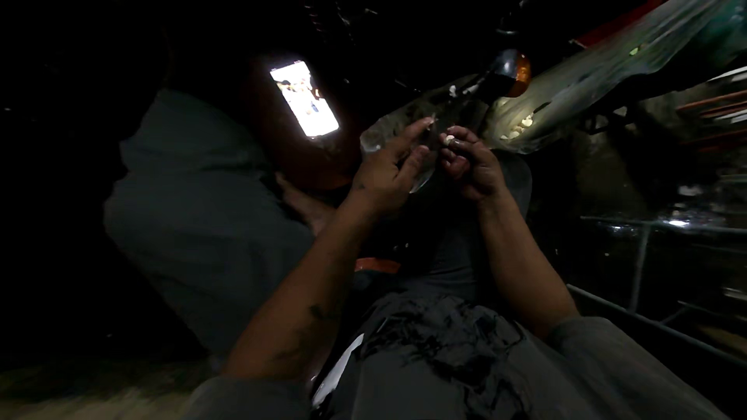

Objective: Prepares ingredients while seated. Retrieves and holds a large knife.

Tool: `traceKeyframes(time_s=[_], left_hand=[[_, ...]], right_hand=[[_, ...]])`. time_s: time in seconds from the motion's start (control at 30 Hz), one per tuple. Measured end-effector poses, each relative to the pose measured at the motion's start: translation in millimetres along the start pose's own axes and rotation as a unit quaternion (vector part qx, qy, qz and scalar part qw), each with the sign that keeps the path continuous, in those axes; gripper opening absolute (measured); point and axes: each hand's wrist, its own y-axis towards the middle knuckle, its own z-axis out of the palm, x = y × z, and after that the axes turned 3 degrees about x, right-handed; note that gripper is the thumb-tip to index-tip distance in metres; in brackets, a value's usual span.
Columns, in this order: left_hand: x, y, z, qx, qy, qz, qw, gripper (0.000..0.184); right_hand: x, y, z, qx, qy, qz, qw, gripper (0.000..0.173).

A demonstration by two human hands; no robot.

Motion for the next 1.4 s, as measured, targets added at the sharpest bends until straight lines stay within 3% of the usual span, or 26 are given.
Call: traceKeyframes(time_s=[0.17, 0.27, 0.43, 0.5, 0.6, 0.7, 0.8, 0.93, 1.03, 1.1, 1.17, 1.23, 1.3, 1.4], left_hand=[[6.1, 1.3, -7.1, -0.001, -0.060, -0.074, 0.995, 0.047], [6.9, -3.2, -7.8, 0.002, -0.051, -0.100, 0.994, 0.054], [5.7, -8.0, -13.0, 0.003, -0.001, -0.129, 0.992, 0.050], [5.4, -9.8, -15.0, -0.008, -0.004, -0.145, 0.989, 0.049], [4.3, -13.5, -17.6, -0.028, -0.026, -0.159, 0.987, 0.050], [3.8, -15.1, -22.0, -0.045, -0.065, -0.137, 0.987, 0.049], [0.7, -21.5, -34.3, -0.059, -0.131, -0.128, 0.981, 0.047], [-4.3, -38.3, -60.1, -0.070, -0.237, -0.114, 0.962, 0.040], [-4.1, -56.8, -81.1, -0.076, -0.285, -0.124, 0.948, 0.034], [1.8, -69.5, -92.8, -0.083, -0.306, -0.103, 0.943, 0.031], [9.5, -79.8, -104.0, -0.109, -0.328, -0.072, 0.935, 0.032], [19.1, -88.1, -115.6, -0.143, -0.355, -0.037, 0.923, 0.035], [29.8, -91.8, -127.4, -0.187, -0.374, 0.004, 0.909, 0.039], [41.3, -93.7, -144.1, -0.232, -0.373, 0.040, 0.897, 0.043]], right_hand=[[5.0, -5.1, 7.6, -0.029, -0.035, -0.021, 0.999, 0.019], [11.8, -12.0, 14.6, -0.041, -0.094, -0.033, 0.994, 0.016], [48.9, -24.3, 18.3, -0.080, -0.187, -0.095, 0.974, 0.013], [73.7, -22.8, 8.7, -0.173, -0.267, -0.157, 0.935, 0.014], [101.5, -6.0, -21.5, -0.343, -0.388, -0.195, 0.833, 0.024], [111.8, 15.3, -56.0, -0.426, -0.525, -0.129, 0.725, 0.027], [113.7, 30.4, -58.6, -0.436, -0.652, -0.047, 0.618, 0.029], [112.1, 34.0, -26.1, -0.425, -0.703, 0.090, 0.563, 0.038], [100.3, 22.3, -5.8, -0.460, -0.669, -0.015, 0.584, 0.037], [77.7, 6.6, 15.7, -0.417, -0.677, -0.141, 0.589, 0.034], [43.0, 3.8, 39.3, -0.290, -0.722, -0.167, 0.605, 0.027], [17.6, 26.1, 56.5, -0.140, -0.780, 0.024, 0.609, 0.026], [-5.0, 61.6, 53.9, -0.052, -0.801, 0.198, 0.563, 0.032], [-24.3, 86.3, 52.9, -0.028, -0.824, 0.257, 0.504, 0.053]])
